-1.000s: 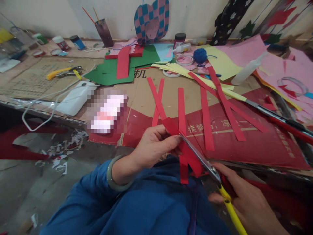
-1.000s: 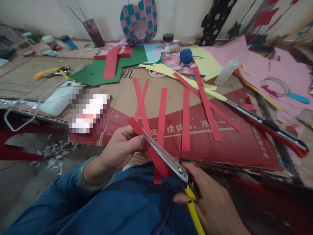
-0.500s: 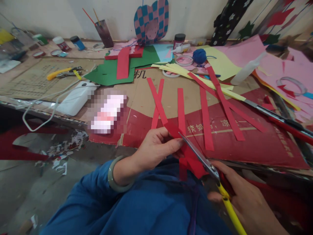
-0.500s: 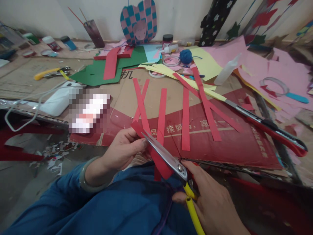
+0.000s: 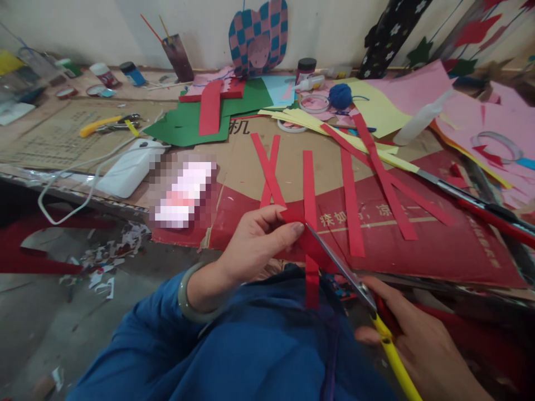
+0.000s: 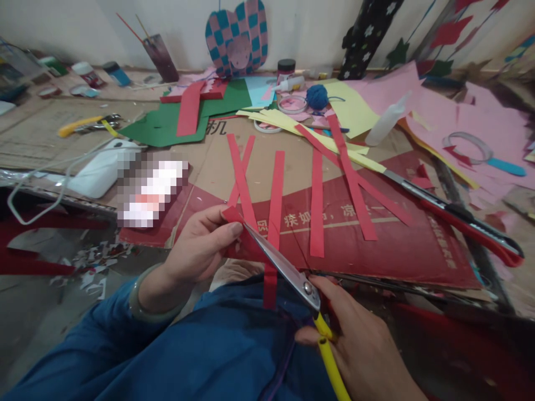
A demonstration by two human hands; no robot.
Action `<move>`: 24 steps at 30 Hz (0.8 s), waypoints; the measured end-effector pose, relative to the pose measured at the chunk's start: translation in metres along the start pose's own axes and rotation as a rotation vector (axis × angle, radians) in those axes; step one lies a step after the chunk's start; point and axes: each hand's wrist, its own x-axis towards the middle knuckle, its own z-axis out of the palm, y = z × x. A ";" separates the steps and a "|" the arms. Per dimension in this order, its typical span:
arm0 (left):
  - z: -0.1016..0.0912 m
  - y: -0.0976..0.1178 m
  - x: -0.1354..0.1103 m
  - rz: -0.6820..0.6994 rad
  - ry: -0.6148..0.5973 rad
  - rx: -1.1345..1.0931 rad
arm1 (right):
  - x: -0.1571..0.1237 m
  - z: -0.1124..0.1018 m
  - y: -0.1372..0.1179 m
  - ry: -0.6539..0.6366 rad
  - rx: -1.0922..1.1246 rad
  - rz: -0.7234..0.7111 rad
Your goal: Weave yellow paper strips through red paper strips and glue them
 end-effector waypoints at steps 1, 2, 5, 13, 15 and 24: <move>0.000 0.000 0.000 -0.002 -0.007 0.006 | 0.001 -0.001 -0.001 -0.005 0.001 -0.001; -0.001 0.000 0.000 -0.007 -0.020 0.009 | 0.002 -0.002 -0.002 -0.012 0.000 0.000; -0.002 -0.004 -0.002 -0.029 -0.066 0.007 | 0.004 -0.003 -0.004 -0.024 -0.005 0.003; -0.003 -0.007 -0.003 -0.062 -0.070 0.058 | 0.003 -0.002 -0.003 -0.038 0.036 0.012; -0.004 -0.006 -0.003 -0.059 -0.078 0.051 | 0.004 -0.004 -0.003 -0.063 0.024 0.019; -0.004 -0.011 -0.007 -0.086 -0.110 0.059 | 0.005 -0.002 -0.006 -0.027 0.001 0.038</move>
